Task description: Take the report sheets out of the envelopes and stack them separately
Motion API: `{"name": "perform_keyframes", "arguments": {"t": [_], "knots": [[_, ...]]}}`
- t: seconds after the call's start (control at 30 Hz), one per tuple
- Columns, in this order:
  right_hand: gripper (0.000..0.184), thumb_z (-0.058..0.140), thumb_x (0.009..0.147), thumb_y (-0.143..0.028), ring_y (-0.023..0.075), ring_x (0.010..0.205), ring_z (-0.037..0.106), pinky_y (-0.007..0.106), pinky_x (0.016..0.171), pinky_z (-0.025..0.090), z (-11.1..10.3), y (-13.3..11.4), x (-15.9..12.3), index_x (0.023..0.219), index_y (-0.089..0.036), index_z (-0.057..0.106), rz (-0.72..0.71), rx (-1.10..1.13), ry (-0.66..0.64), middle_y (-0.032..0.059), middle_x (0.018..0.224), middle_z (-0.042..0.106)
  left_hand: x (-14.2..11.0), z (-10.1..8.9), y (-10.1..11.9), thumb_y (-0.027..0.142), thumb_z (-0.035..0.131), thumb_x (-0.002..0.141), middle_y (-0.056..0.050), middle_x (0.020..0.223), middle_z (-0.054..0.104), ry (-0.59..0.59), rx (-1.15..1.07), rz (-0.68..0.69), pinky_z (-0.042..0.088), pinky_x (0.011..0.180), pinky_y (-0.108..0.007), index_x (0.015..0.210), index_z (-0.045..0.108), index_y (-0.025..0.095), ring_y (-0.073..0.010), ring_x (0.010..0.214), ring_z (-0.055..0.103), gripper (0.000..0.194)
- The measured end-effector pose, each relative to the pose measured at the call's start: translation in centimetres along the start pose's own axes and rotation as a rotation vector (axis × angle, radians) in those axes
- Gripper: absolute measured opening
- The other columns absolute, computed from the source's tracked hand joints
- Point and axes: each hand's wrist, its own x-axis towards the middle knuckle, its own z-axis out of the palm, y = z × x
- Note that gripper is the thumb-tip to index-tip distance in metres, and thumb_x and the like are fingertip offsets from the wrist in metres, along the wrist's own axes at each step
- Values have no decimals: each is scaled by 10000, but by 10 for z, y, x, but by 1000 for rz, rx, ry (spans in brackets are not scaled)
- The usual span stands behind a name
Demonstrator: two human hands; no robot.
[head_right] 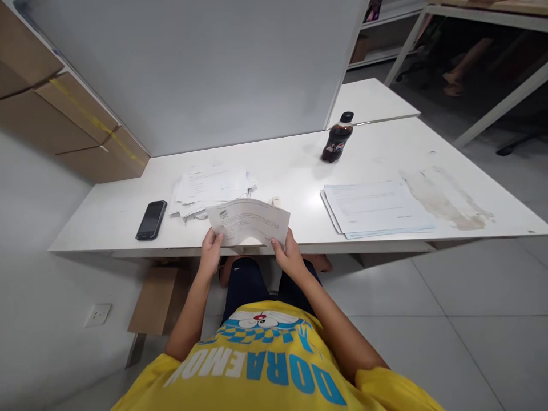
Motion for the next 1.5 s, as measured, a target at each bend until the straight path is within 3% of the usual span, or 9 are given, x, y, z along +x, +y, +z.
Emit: {"name": "perform_keyframes", "arguments": {"t": [0.13, 0.3, 0.4, 0.63, 0.87, 1.0, 1.33, 1.4, 1.5], "knots": [[589, 598, 869, -491, 275, 1256, 538, 466, 1087, 420, -17, -12, -10, 1388, -264, 437, 98, 96, 75, 116, 1363, 568, -11, 1, 11, 424, 557, 899, -88, 1204, 678, -48, -36, -73, 481, 986, -344, 1176, 598, 190, -223, 1149, 614, 365], [829, 651, 843, -497, 268, 1391, 425, 464, 1123, 394, -49, -13, -22, 1543, -339, 236, 230, 188, 12, 60, 1565, 380, -22, 7, 8, 467, 681, 814, -124, 1122, 714, -191, -121, -232, 554, 851, -376, 1308, 497, 170, -252, 981, 694, 605], [873, 664, 832, -506, 275, 1406, 411, 506, 1121, 390, -62, -4, -30, 1556, -356, 199, 315, 201, -2, 45, 1578, 362, -27, 16, 2, 486, 705, 792, -136, 1111, 718, -226, -128, -284, 559, 845, -377, 1349, 471, 152, -250, 948, 703, 691], [719, 681, 821, -467, 265, 1455, 337, 467, 1193, 288, -73, 2, -39, 1476, -302, 433, 344, 155, 54, 16, 1571, 371, -29, 29, -9, 470, 663, 825, -120, 1067, 739, -253, -55, -297, 559, 826, -348, 1483, 392, 150, -223, 898, 709, 781], [512, 698, 790, -400, 284, 1369, 470, 465, 1164, 342, -78, -1, -39, 1279, -255, 658, 390, 194, 59, 47, 1410, 577, -30, 29, -15, 434, 665, 820, -77, 918, 755, -234, 7, -340, 549, 704, -286, 1546, 267, 146, -188, 772, 698, 877], [425, 674, 783, -393, 294, 1275, 562, 481, 1097, 422, -76, 8, -46, 1182, -251, 716, 410, 188, 83, 54, 1318, 651, -35, 29, -17, 442, 648, 841, -39, 832, 745, -243, 88, -305, 517, 621, -246, 1542, 285, 172, -155, 660, 662, 835], [344, 573, 841, -375, 276, 1141, 619, 471, 1018, 470, -79, 9, -34, 1112, -225, 724, 300, 18, 185, 80, 1193, 705, -32, 40, -17, 435, 566, 906, -63, 946, 745, -265, 105, -256, 507, 662, -238, 1569, 183, 197, -133, 690, 651, 802], [328, 536, 854, -347, 284, 1108, 614, 502, 1006, 468, -81, 6, -28, 1093, -223, 724, 215, -139, 229, 95, 1157, 695, -31, 46, -17, 437, 576, 899, -71, 961, 743, -274, 82, -258, 515, 690, -250, 1570, 168, 186, -138, 712, 656, 824], [300, 515, 869, -286, 319, 1204, 530, 567, 1068, 389, -79, -6, -22, 1088, -238, 714, -15, -467, 299, 117, 1219, 635, -32, 55, -17, 417, 580, 895, -77, 948, 738, -263, 42, -275, 516, 699, -256, 1567, 174, 165, -140, 720, 654, 825]]}}
